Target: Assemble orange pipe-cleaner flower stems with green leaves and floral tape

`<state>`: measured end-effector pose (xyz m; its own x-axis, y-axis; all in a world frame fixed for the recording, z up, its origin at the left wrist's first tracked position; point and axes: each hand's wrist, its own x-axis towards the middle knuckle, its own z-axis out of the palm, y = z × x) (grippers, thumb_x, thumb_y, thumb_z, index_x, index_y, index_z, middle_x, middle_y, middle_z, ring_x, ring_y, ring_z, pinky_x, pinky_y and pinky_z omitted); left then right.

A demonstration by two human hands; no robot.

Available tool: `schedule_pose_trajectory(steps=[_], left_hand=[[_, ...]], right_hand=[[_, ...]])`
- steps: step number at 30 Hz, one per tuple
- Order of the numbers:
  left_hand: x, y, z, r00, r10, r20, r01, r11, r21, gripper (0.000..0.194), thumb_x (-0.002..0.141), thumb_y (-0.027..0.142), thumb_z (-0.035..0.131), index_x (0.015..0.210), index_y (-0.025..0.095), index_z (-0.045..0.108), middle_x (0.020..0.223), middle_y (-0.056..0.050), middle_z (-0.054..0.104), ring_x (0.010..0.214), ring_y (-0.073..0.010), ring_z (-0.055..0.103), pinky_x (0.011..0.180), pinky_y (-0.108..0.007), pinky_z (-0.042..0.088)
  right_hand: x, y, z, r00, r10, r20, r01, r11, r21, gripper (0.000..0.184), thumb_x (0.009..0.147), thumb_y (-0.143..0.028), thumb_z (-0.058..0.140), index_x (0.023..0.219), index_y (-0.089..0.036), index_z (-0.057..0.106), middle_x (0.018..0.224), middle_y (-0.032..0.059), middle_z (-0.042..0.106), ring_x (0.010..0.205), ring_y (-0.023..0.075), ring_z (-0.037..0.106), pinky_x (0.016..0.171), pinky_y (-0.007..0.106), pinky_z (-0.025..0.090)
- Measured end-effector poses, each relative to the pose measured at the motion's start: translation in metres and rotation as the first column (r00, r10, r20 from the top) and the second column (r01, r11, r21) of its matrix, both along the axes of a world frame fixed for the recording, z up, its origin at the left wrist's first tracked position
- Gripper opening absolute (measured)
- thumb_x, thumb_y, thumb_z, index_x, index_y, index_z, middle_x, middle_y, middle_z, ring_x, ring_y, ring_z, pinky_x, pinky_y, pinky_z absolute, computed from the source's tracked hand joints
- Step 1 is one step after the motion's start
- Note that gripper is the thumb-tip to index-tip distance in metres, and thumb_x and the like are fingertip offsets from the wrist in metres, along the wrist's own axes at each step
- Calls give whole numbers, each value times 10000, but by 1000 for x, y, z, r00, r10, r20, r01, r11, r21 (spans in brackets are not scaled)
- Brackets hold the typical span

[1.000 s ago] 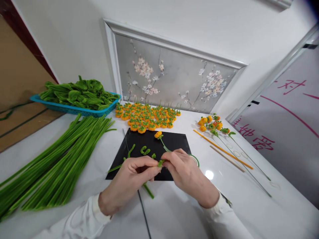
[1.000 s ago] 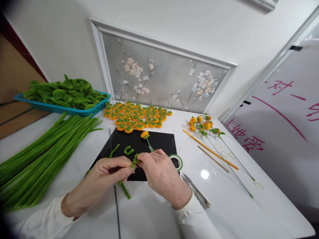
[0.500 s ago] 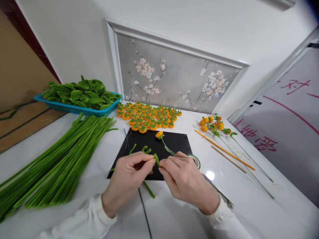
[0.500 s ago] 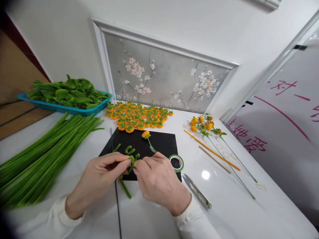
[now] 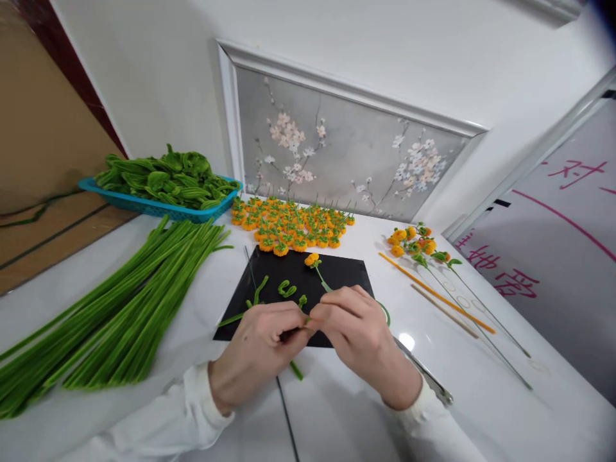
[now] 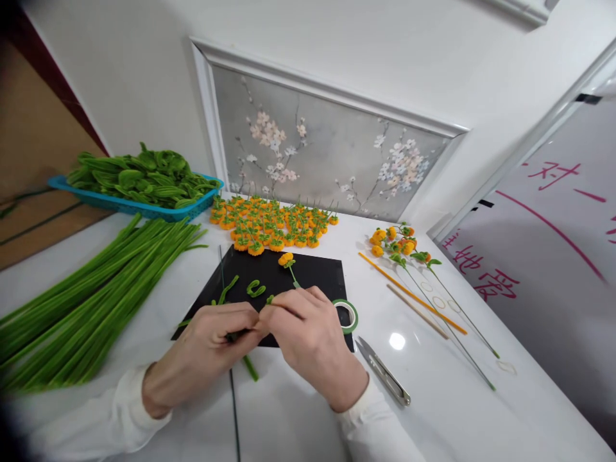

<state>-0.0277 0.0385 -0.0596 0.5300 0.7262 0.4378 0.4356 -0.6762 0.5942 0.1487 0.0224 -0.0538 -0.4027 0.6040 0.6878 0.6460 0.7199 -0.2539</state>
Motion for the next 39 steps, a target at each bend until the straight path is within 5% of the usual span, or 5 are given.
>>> schedule_pose_trajectory(steps=[6, 15, 21, 28, 39], left_hand=[[1, -3, 3, 993, -58, 105, 63, 997, -41, 181, 829, 137, 566, 668, 170, 641, 633, 12, 612, 589, -102, 546, 576, -226, 398], [1, -6, 6, 980, -8, 199, -12, 995, 98, 133, 802, 91, 590, 727, 172, 664, 657, -1, 651, 603, -112, 578, 577, -226, 425], [5, -7, 0, 961, 40, 274, -1, 990, -141, 148, 804, 122, 580, 737, 183, 696, 666, 3, 653, 603, -113, 582, 557, -213, 434], [5, 0, 1, 938, 192, 288, -33, 878, -477, 137, 777, 245, 605, 709, 178, 703, 659, 2, 659, 622, -136, 567, 571, -224, 454], [3, 0, -7, 943, 263, 206, -164, 901, -401, 120, 787, 264, 621, 777, 207, 726, 654, 9, 706, 609, -150, 638, 584, -226, 500]], right_hand=[[5, 7, -1, 962, -3, -275, -84, 949, -304, 118, 835, -152, 589, 732, -191, 628, 711, 3, 606, 663, 122, 560, 602, 245, 422], [16, 2, 8, 985, 77, -157, -151, 827, -541, 179, 840, -159, 561, 661, -172, 574, 642, -22, 543, 602, 91, 483, 541, 215, 339], [19, -1, 9, 979, 185, -80, -196, 778, -597, 174, 839, -175, 574, 665, -178, 569, 627, -42, 512, 550, 75, 441, 514, 208, 325], [13, 2, 5, 948, 16, -318, -159, 888, -432, 208, 821, -197, 615, 1029, -203, 617, 908, 30, 645, 781, 126, 616, 721, 244, 502], [-7, 2, -11, 955, 0, -296, -68, 974, -217, 188, 879, -110, 477, 886, -167, 657, 841, 62, 645, 736, 139, 604, 667, 258, 512]])
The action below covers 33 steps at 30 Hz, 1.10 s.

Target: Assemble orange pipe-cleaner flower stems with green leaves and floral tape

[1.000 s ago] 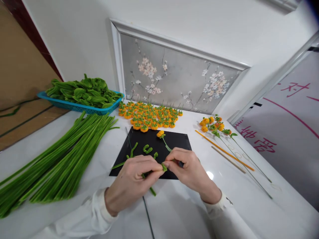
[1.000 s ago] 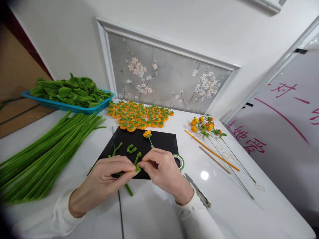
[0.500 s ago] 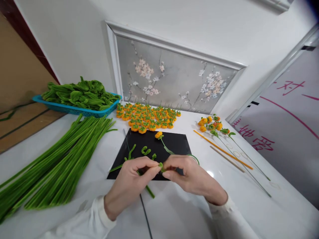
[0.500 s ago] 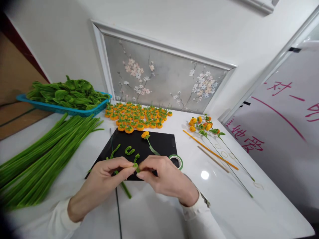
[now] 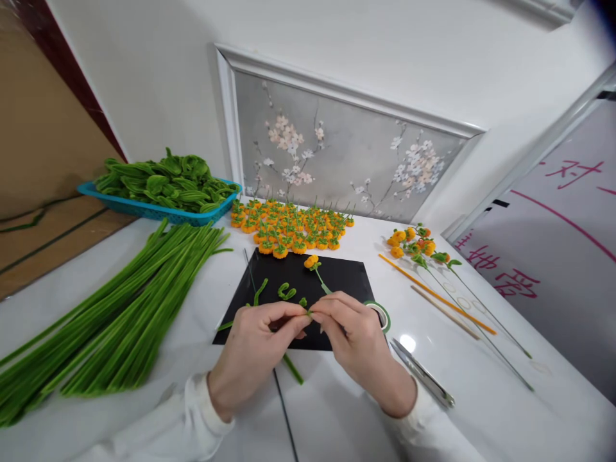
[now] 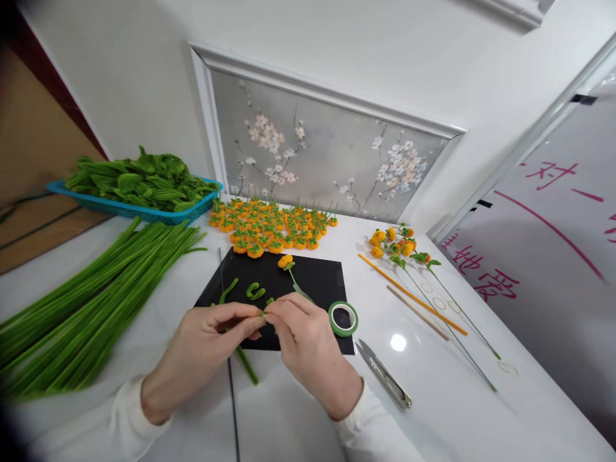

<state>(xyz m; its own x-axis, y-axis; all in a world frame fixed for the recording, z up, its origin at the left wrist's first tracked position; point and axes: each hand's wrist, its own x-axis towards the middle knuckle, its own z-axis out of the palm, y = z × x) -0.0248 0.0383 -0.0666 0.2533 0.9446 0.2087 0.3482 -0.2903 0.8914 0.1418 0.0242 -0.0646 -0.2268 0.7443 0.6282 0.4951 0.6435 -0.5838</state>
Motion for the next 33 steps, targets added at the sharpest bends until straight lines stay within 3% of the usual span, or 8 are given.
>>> schedule_pose_trajectory(steps=[3, 5, 9, 12, 18, 25, 27, 33], left_hand=[[0, 1, 0, 1000, -23, 20, 23, 1000, -6, 105, 789, 268, 624, 790, 203, 707, 691, 4, 702, 653, -155, 636, 620, -239, 497], [1, 2, 5, 981, -96, 168, 123, 980, -158, 103, 767, 268, 655, 817, 186, 692, 757, -13, 704, 715, -164, 641, 672, -256, 508], [-2, 4, 16, 852, -197, 485, 461, 722, -517, 230, 808, 365, 623, 828, 144, 681, 807, -47, 691, 679, -137, 634, 680, -266, 506], [-5, 5, 16, 777, -190, 600, 582, 580, -570, 251, 818, 377, 619, 826, 135, 685, 715, -38, 672, 598, -115, 610, 628, -251, 488], [-4, 4, 9, 779, -69, 623, 537, 585, -608, 148, 757, 279, 700, 750, 133, 717, 681, -35, 681, 552, -90, 587, 623, -227, 476], [0, 1, 17, 866, -108, 488, 377, 783, -496, 129, 743, 260, 713, 691, 143, 728, 663, -26, 700, 620, -106, 617, 658, -205, 486], [-1, 0, 17, 844, -83, 530, 406, 744, -530, 157, 752, 287, 706, 705, 139, 722, 685, -33, 706, 630, -114, 635, 657, -212, 496], [-7, 0, 13, 731, -71, 679, 619, 486, -617, 208, 783, 324, 675, 841, 129, 717, 730, -57, 716, 609, -145, 677, 721, -305, 534]], right_hand=[[0, 0, -1, 998, 14, 53, -14, 1000, -7, 196, 893, -106, 428, 892, -170, 614, 837, 61, 620, 745, 148, 582, 676, 276, 493], [1, 0, 0, 998, 16, 63, -15, 1000, -14, 190, 899, -116, 416, 878, -179, 594, 825, 54, 607, 736, 148, 571, 663, 276, 482], [4, -1, 6, 999, 35, 21, -34, 999, -37, 186, 897, -112, 423, 828, -187, 578, 812, 43, 599, 749, 145, 571, 666, 268, 475], [6, -1, 9, 996, 85, -39, -88, 993, -78, 186, 895, -111, 441, 816, -188, 590, 791, 32, 597, 730, 133, 574, 654, 252, 480], [9, 1, 9, 979, 158, -128, -176, 974, -140, 186, 892, -148, 492, 910, -198, 669, 862, 43, 634, 764, 130, 607, 674, 247, 508], [8, 1, 8, 987, 85, -135, -105, 984, -146, 153, 854, -151, 557, 869, -209, 698, 847, 41, 644, 762, 143, 611, 682, 259, 521], [7, 0, 9, 990, 78, -121, -92, 989, -115, 170, 859, -121, 530, 859, -199, 680, 844, 39, 634, 766, 138, 604, 694, 256, 515], [8, 0, 8, 981, 152, -124, -162, 983, -82, 193, 883, -141, 502, 845, -204, 681, 852, 44, 635, 761, 137, 610, 671, 253, 522]])
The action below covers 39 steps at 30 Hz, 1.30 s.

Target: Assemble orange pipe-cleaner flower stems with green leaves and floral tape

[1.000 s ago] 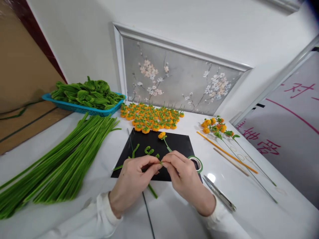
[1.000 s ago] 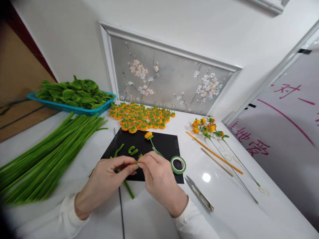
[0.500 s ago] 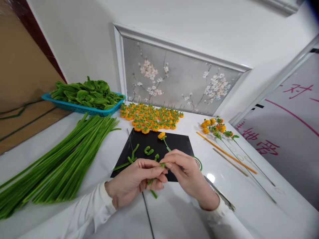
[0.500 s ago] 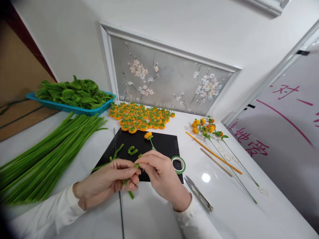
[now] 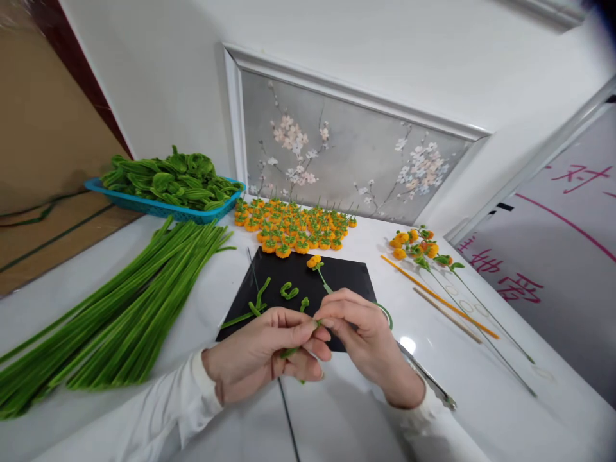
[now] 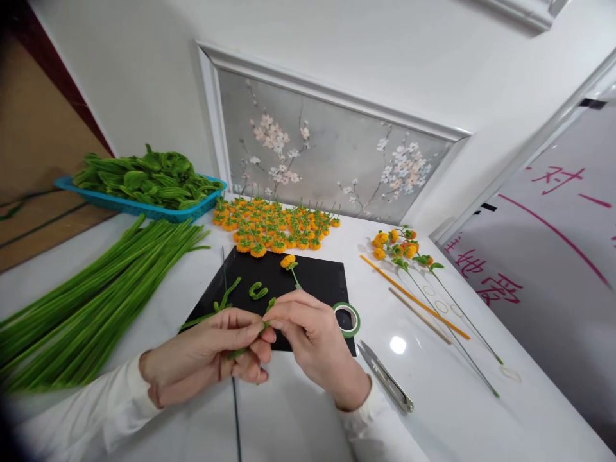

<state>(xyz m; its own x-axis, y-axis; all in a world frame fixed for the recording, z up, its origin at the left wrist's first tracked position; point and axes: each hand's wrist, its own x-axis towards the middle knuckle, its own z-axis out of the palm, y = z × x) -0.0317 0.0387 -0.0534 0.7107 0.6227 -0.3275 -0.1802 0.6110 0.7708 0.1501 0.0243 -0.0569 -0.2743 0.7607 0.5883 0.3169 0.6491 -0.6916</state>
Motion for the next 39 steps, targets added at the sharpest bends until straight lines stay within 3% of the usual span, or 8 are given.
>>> schedule_pose_trajectory(steps=[7, 12, 17, 23, 28, 32, 35, 39], left_hand=[[3, 1, 0, 995, 88, -44, -86, 995, 49, 180, 726, 303, 726, 746, 125, 719, 730, -53, 686, 611, -135, 642, 659, -261, 516], [4, 1, 4, 975, 197, -105, -165, 953, 255, 189, 780, 282, 656, 659, 142, 693, 648, -14, 637, 559, -88, 550, 583, -204, 446], [5, 3, 1, 901, 391, -185, -210, 768, 605, 252, 806, 236, 577, 573, 154, 623, 561, 13, 568, 544, -95, 471, 531, -210, 378], [4, 2, -3, 778, 547, -308, 21, 468, 883, 248, 836, 196, 485, 598, 168, 548, 568, 32, 487, 556, -110, 433, 519, -237, 323], [6, -1, -2, 752, 570, -332, 189, 296, 936, 268, 850, 146, 453, 587, 171, 499, 561, 42, 444, 536, -99, 409, 516, -243, 291], [7, -2, -4, 747, 586, -314, 240, 203, 949, 291, 847, 115, 460, 561, 168, 465, 545, 48, 422, 512, -88, 405, 510, -244, 280], [7, -3, -6, 740, 597, -311, 266, 164, 950, 285, 856, 121, 474, 576, 167, 502, 559, 44, 460, 519, -87, 442, 519, -242, 295], [8, -3, -8, 751, 592, -291, 241, 164, 957, 179, 871, 162, 507, 740, 204, 621, 682, 39, 614, 618, -99, 558, 587, -225, 372]], right_hand=[[6, 6, -4, 1000, -10, 14, 10, 1000, -22, 220, 859, -137, 547, 1029, -235, 648, 903, 40, 656, 809, 144, 624, 704, 262, 532], [5, 5, -6, 982, -90, 166, 72, 991, 110, 214, 891, -104, 467, 918, -201, 656, 913, 57, 622, 780, 133, 603, 701, 250, 517], [1, 0, -3, 888, -242, 390, 134, 950, 282, 195, 896, -105, 458, 895, -173, 640, 880, 73, 623, 762, 158, 571, 677, 284, 466], [-1, -3, 1, 830, -330, 449, 130, 898, 420, 245, 904, -86, 430, 892, -198, 647, 855, 50, 637, 715, 153, 550, 629, 298, 410], [-2, -3, -1, 951, -181, 250, 112, 957, 268, 254, 900, -71, 428, 887, -187, 653, 972, 80, 613, 830, 145, 582, 698, 265, 487], [-3, -1, 0, 992, -77, 102, 69, 994, 80, 186, 885, -106, 489, 868, -193, 652, 875, 42, 645, 795, 130, 606, 719, 242, 502], [-3, 2, 1, 993, -98, 67, 102, 993, -65, 143, 855, -129, 540, 815, -194, 661, 803, 23, 650, 727, 128, 598, 671, 236, 493], [-2, 6, -4, 992, -128, -2, 123, 951, -283, 89, 825, -182, 578, 803, -186, 664, 740, 11, 634, 624, 116, 570, 569, 222, 467]])
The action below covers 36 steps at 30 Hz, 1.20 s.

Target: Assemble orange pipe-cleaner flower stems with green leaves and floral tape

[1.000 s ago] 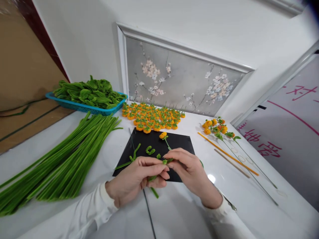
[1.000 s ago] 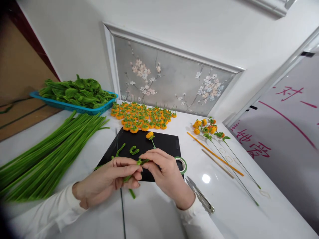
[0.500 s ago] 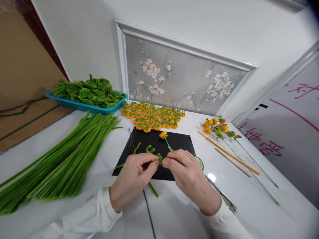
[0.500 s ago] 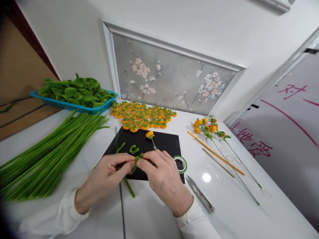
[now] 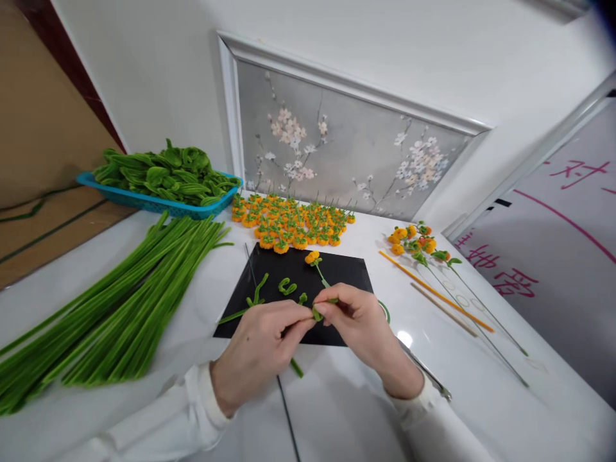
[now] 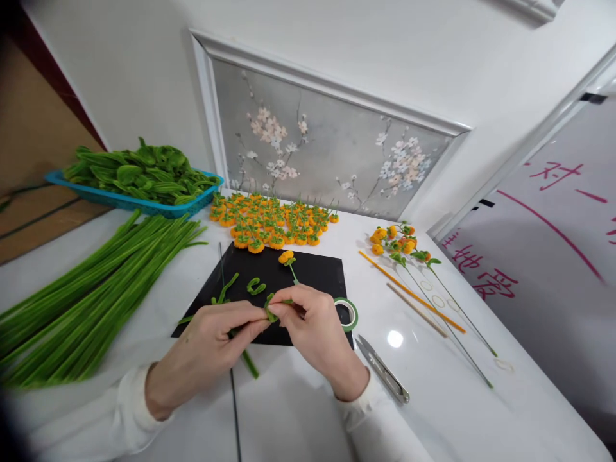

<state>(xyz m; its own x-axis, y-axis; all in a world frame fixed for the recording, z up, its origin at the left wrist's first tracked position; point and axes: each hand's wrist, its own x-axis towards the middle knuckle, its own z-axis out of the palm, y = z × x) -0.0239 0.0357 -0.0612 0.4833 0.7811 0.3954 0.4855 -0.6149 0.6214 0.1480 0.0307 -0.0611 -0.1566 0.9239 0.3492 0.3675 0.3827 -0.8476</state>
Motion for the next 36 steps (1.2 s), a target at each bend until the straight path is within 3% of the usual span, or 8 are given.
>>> schedule_pose_trajectory(steps=[6, 12, 18, 22, 26, 28, 32, 36], left_hand=[[-2, 0, -1, 993, 117, 29, -118, 992, 43, 163, 848, 187, 562, 1001, 237, 585, 721, 57, 665, 614, -111, 609, 577, -225, 447], [-6, 6, -6, 990, -106, 96, 65, 930, 362, 291, 858, 68, 520, 1074, 230, 629, 921, -13, 713, 815, -118, 659, 733, -209, 513], [-5, 6, -5, 981, -120, 155, 74, 959, 274, 247, 854, 53, 514, 977, 207, 662, 919, -18, 715, 812, -119, 665, 724, -188, 513], [-4, 6, -4, 967, 23, 256, -25, 1000, 8, 169, 838, 117, 559, 858, 223, 689, 817, 12, 713, 714, -116, 649, 646, -189, 503], [-2, 12, -5, 892, 126, 434, 1, 960, -280, 102, 791, 175, 615, 810, 226, 702, 720, 29, 704, 648, -117, 641, 596, -183, 512], [-1, 13, -6, 873, 137, 469, 28, 945, -327, 94, 777, 190, 628, 805, 226, 710, 710, 28, 704, 635, -117, 637, 581, -182, 513], [-1, 10, -7, 879, 122, 461, -14, 973, -230, 112, 783, 168, 614, 805, 221, 710, 762, 9, 722, 671, -125, 651, 606, -194, 523], [-5, 7, -6, 948, 68, 311, -86, 995, 44, 157, 818, 133, 576, 834, 229, 701, 801, -7, 706, 714, -133, 643, 636, -218, 511]], right_hand=[[0, 4, -3, 982, 6, -189, -47, 977, -210, 122, 808, -275, 605, 811, -163, 655, 687, 4, 631, 559, 100, 581, 538, 216, 472], [-3, 5, 2, 894, -18, -448, -159, 922, -353, 242, 737, -373, 688, 813, -146, 650, 558, -15, 622, 457, 86, 565, 480, 210, 490], [-4, 4, 1, 830, 7, -558, -262, 887, -379, 263, 763, -384, 667, 887, -156, 628, 553, -21, 616, 459, 79, 567, 480, 199, 503], [-2, 4, -3, 909, 60, -413, -182, 948, -263, 164, 836, -334, 581, 910, -190, 610, 655, -7, 615, 540, 103, 593, 531, 237, 529], [0, 1, 0, 988, 120, -94, -119, 993, 21, 147, 852, -236, 555, 941, -199, 666, 1053, 73, 599, 757, 120, 609, 685, 255, 524], [0, 0, 3, 994, 111, -20, -109, 990, 90, 142, 834, -220, 587, 951, -198, 665, 1045, 68, 598, 757, 115, 593, 699, 244, 506], [-1, -1, 5, 998, 38, 43, -42, 994, 105, 63, 816, -230, 616, 817, -178, 652, 782, 16, 593, 668, 107, 530, 603, 220, 434], [-4, -2, 4, 998, 68, -7, -69, 995, -66, 145, 828, -287, 585, 753, -166, 609, 666, -18, 517, 561, 86, 420, 493, 210, 328]])
